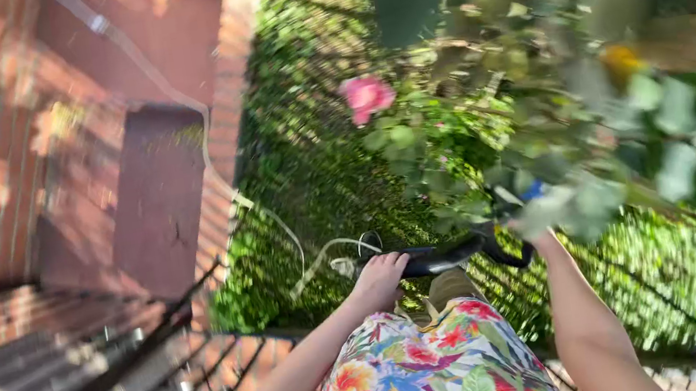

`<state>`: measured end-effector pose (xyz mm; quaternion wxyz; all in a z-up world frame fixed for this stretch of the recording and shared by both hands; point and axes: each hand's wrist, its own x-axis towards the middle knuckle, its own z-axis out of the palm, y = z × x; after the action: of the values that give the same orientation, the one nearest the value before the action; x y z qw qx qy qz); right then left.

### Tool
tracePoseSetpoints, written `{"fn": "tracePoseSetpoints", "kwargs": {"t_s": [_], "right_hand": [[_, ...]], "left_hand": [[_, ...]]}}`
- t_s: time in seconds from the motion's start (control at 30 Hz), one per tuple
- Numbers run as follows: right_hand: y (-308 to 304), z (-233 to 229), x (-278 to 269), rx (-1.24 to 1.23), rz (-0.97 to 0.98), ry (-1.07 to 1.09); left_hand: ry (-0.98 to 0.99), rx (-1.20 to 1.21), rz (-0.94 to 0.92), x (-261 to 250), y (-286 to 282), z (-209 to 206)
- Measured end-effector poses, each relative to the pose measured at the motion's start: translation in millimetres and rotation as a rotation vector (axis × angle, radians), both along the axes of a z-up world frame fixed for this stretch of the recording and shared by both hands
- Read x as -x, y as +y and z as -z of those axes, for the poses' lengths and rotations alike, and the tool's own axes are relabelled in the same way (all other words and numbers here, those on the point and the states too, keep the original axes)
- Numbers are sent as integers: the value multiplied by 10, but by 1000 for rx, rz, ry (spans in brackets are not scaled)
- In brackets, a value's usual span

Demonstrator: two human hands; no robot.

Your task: The person uses a string trimmer to cut grass and weeds along a metal fence and brick wall in a garden. The person moves the trimmer back and forth to clear vegetation near the fence line and around rose bushes.

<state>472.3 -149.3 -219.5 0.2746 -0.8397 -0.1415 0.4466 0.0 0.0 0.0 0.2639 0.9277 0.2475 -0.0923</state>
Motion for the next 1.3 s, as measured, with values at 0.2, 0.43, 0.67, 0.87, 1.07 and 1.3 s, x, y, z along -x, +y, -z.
{"fn": "tracePoseSetpoints", "kwargs": {"t_s": [0.2,0.43,0.67,0.87,1.07,1.3], "right_hand": [[-44,583,254,-574,470,493],[563,-886,744,84,-135,-174],[724,-1996,531,74,63,231],[519,-1736,153,-117,61,663],[507,-1311,-204,-65,-173,1066],[957,-1493,-84,135,-549,681]], "left_hand": [[119,181,27,140,350,415],[277,293,73,-142,647,-87],[216,544,-371,-36,768,333],[227,204,-263,-669,184,-967],[337,177,-436,-771,-418,-1020],[298,276,-814,-826,-1262,-978]]}}
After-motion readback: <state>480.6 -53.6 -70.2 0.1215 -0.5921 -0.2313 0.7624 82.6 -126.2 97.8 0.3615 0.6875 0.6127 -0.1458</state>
